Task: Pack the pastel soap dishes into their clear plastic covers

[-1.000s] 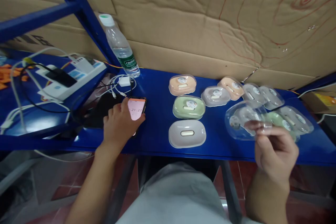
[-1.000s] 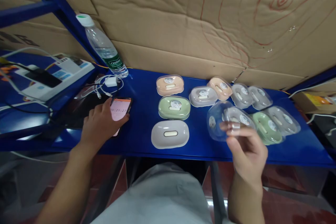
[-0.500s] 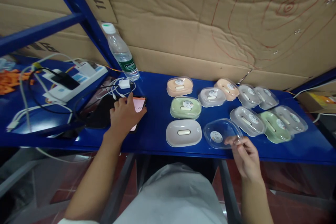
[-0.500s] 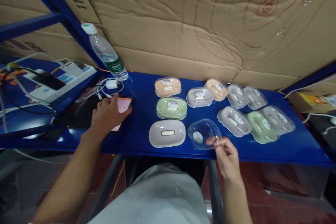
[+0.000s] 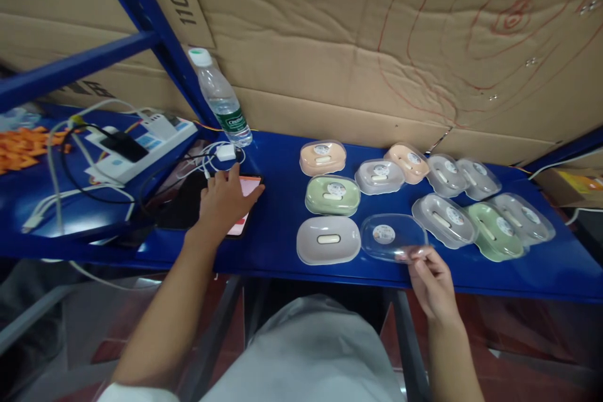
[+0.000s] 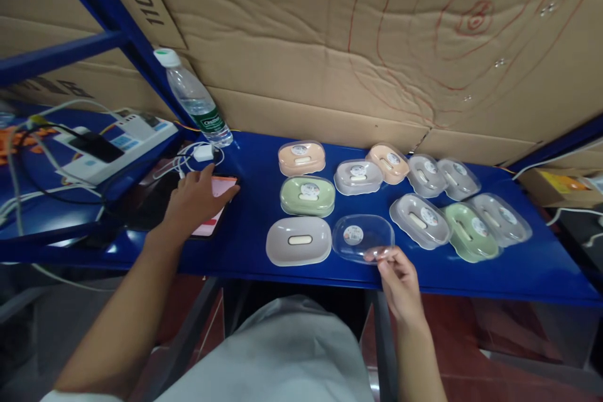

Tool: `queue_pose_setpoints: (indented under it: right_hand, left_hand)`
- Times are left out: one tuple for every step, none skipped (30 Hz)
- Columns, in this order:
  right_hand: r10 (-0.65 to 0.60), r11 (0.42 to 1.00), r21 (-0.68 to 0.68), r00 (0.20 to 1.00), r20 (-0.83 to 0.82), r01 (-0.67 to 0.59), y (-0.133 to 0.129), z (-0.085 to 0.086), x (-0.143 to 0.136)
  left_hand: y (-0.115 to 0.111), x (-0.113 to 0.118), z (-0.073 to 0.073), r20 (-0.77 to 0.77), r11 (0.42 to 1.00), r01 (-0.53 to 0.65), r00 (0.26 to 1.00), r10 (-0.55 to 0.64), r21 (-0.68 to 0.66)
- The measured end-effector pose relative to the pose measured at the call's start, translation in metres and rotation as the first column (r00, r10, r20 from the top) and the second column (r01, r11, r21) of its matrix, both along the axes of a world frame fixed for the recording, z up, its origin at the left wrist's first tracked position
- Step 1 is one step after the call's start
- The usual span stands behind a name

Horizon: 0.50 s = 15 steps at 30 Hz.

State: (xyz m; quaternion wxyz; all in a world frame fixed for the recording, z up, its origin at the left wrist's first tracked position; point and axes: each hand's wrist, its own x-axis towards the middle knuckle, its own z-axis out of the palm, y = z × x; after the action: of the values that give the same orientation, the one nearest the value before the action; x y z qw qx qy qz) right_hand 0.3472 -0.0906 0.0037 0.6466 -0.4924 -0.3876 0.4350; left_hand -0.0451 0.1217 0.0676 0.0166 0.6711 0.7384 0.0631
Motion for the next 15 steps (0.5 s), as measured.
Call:
queue_pose_setpoints:
  right_hand:
    - [0.001,1.000,-0.001,1.000,0.000,-0.001,0.000,0.000,0.000]
    - [0.000,1.000,-0.001,1.000,-0.001,0.000,0.001,0.001,0.000]
    - [0.000,1.000,0.000,1.000,-0.001,0.000,0.001,0.001,0.000]
    - [0.000,1.000,0.001,1.000,0.000,0.000,0.001,0.002,0.000]
    - [0.000,1.000,-0.001,1.000,0.001,0.000,0.001,0.002,-0.001]
    - [-0.002,1.000,-0.003,1.000,0.004,0.002,0.002,0.002,-0.001]
    - [-0.003,1.000,-0.008,1.000,0.008,0.003,0.002,0.003,-0.001]
    - [-0.004,1.000,-0.012,1.000,0.012,0.004,0.002,0.003,-0.001]
    - [-0.007,1.000,-0.016,1.000,0.015,0.007,0.003,0.003,-0.002]
    - [-0.009,1.000,-0.018,1.000,0.016,0.009,0.003,0.003,-0.002]
    - [-0.012,1.000,-0.019,1.000,0.018,0.012,0.003,0.003,-0.002]
    - [-0.014,1.000,-0.021,1.000,0.021,0.015,0.003,0.003,-0.003]
    - [-0.015,1.000,-0.024,1.000,0.027,0.015,0.002,0.003,-0.003]
    - [-0.014,0.999,-0.028,0.999,0.034,0.015,0.002,0.002,-0.003]
    - [-0.010,0.999,-0.035,0.999,0.043,0.012,0.002,0.002,-0.003]
  left_hand:
    - [-0.002,-0.007,0.002,0.003,1.000,0.006,1.000,-0.006,0.027]
    - [-0.003,-0.016,0.004,0.002,0.999,-0.004,1.000,0.004,0.053]
    - [-0.004,-0.025,0.006,-0.004,0.998,-0.029,1.000,0.030,0.064]
    - [-0.004,-0.035,0.009,-0.014,0.996,-0.067,0.998,0.068,0.057]
    - [-0.003,-0.045,0.011,-0.025,0.993,-0.110,0.993,0.111,0.031]
    - [-0.002,-0.054,0.013,-0.035,0.989,-0.147,0.989,0.147,-0.014]
    - [0.000,-0.063,0.013,-0.039,0.983,-0.171,0.985,0.168,-0.064]
    - [0.002,-0.070,0.012,-0.036,0.977,-0.176,0.984,0.173,-0.117]
    - [0.005,-0.075,0.011,-0.028,0.973,-0.169,0.986,0.166,-0.156]
    - [0.008,-0.080,0.008,-0.017,0.972,-0.155,0.988,0.154,-0.178]
    - [0.012,-0.083,0.005,-0.007,0.972,-0.143,0.989,0.145,-0.186]
    - [0.015,-0.086,0.002,0.001,0.973,-0.140,0.990,0.143,-0.184]
    - [0.019,-0.089,-0.002,0.006,0.973,-0.148,0.988,0.151,-0.177]
    - [0.023,-0.092,-0.005,0.009,0.973,-0.159,0.987,0.162,-0.167]
    - [0.026,-0.095,-0.007,0.014,0.974,-0.164,0.986,0.168,-0.158]
